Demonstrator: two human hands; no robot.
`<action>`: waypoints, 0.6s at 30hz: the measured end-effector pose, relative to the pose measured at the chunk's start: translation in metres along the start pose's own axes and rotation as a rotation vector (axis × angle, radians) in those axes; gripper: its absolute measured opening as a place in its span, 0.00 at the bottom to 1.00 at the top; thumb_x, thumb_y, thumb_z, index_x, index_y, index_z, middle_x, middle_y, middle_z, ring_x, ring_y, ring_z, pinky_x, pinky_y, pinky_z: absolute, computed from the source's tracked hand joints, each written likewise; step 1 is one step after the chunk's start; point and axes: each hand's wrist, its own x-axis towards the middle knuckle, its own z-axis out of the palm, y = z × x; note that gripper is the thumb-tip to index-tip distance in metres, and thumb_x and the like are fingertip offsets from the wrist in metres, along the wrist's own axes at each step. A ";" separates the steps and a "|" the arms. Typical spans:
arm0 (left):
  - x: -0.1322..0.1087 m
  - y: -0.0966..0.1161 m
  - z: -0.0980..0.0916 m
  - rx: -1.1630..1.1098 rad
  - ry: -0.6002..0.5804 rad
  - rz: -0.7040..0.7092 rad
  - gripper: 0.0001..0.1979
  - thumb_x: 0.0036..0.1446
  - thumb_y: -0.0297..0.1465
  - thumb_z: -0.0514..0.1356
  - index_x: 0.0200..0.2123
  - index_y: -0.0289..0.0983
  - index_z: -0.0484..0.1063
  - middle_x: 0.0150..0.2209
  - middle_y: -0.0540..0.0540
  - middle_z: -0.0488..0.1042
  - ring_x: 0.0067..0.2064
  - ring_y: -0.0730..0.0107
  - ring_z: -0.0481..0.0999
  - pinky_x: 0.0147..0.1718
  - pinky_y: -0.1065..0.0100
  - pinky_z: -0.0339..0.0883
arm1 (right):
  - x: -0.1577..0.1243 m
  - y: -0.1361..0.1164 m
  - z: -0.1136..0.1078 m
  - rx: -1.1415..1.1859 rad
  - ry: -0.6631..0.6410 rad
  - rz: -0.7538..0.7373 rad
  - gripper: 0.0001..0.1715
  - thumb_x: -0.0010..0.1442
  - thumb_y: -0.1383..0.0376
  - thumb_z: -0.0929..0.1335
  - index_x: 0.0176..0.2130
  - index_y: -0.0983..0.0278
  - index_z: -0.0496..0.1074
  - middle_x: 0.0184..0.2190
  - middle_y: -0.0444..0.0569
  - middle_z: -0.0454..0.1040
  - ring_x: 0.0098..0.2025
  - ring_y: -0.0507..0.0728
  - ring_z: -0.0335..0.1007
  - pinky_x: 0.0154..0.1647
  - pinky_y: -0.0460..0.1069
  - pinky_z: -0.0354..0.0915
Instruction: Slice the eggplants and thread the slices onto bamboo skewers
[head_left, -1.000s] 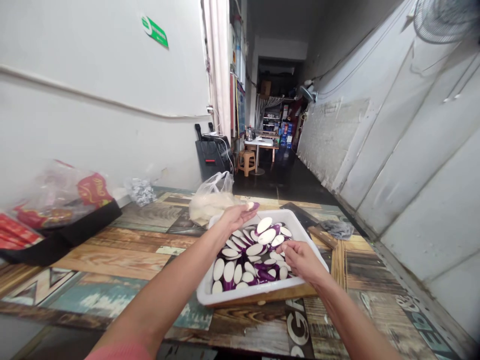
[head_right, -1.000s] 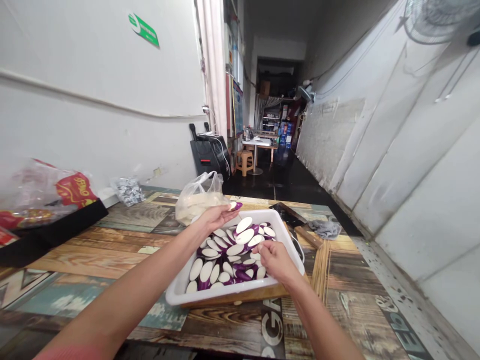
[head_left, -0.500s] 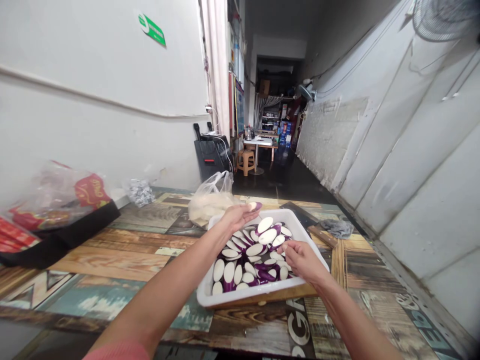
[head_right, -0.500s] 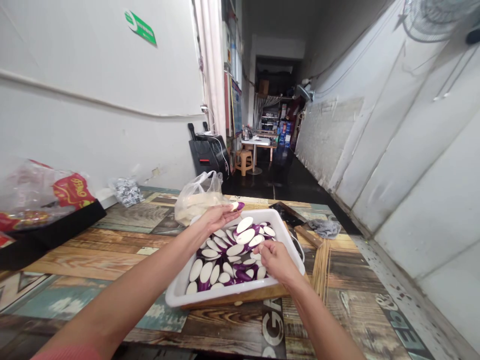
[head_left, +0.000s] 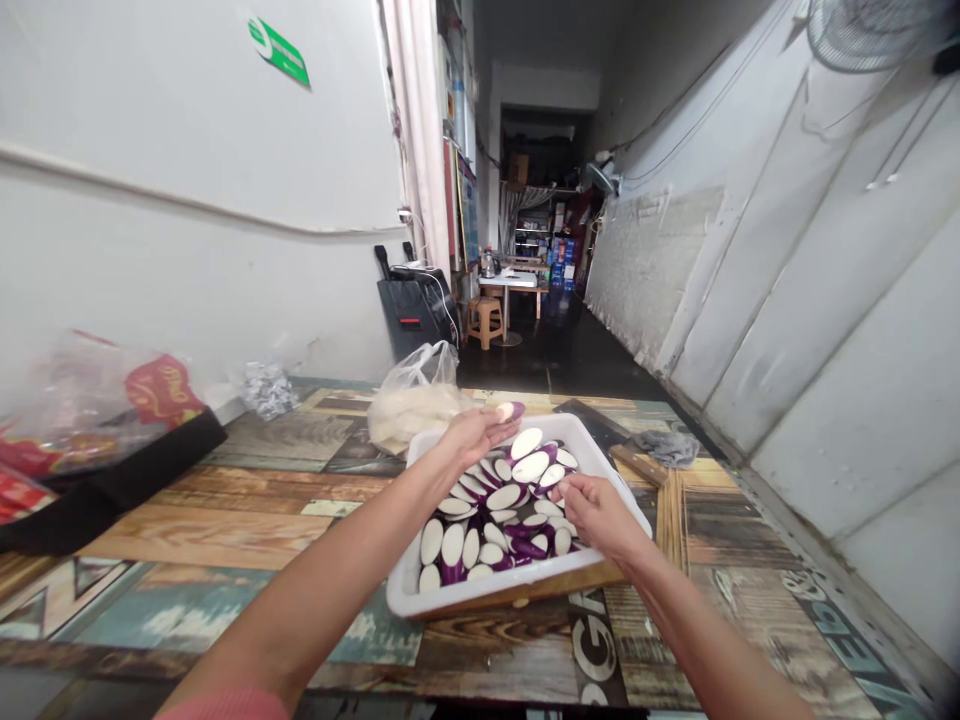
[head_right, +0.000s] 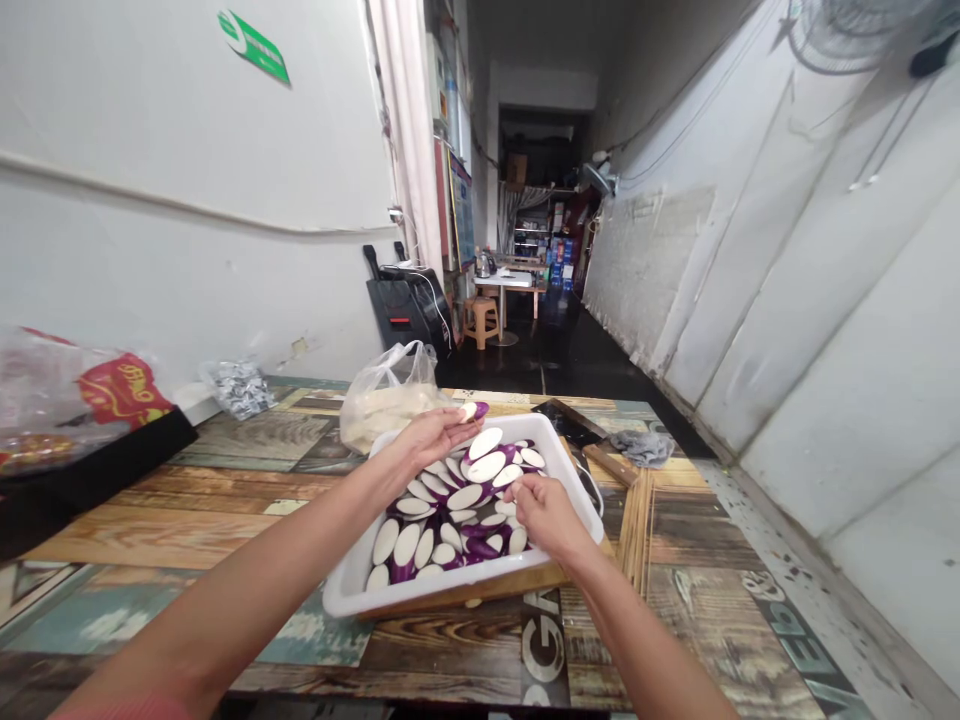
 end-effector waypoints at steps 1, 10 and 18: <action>0.000 0.000 0.000 0.000 -0.001 0.004 0.07 0.52 0.16 0.54 0.34 0.29 0.66 0.38 0.31 0.75 0.41 0.55 0.76 0.42 0.60 0.70 | 0.000 0.000 0.000 0.001 0.004 0.000 0.13 0.53 0.57 0.62 0.26 0.64 0.64 0.09 0.31 0.45 0.11 0.44 0.34 0.12 0.42 0.36; -0.005 -0.003 0.003 0.052 -0.067 0.005 0.04 0.52 0.17 0.55 0.30 0.29 0.66 0.36 0.32 0.75 0.40 0.56 0.76 0.43 0.60 0.69 | -0.001 -0.001 0.002 0.020 0.037 0.003 0.11 0.53 0.58 0.62 0.26 0.64 0.63 0.10 0.30 0.45 0.11 0.43 0.34 0.10 0.41 0.36; -0.005 -0.008 0.003 0.035 -0.045 -0.001 0.06 0.52 0.16 0.54 0.28 0.31 0.64 0.35 0.34 0.75 0.40 0.55 0.76 0.42 0.60 0.70 | -0.004 -0.002 0.004 0.059 0.055 0.026 0.11 0.53 0.59 0.61 0.26 0.64 0.62 0.09 0.30 0.44 0.10 0.43 0.34 0.09 0.40 0.36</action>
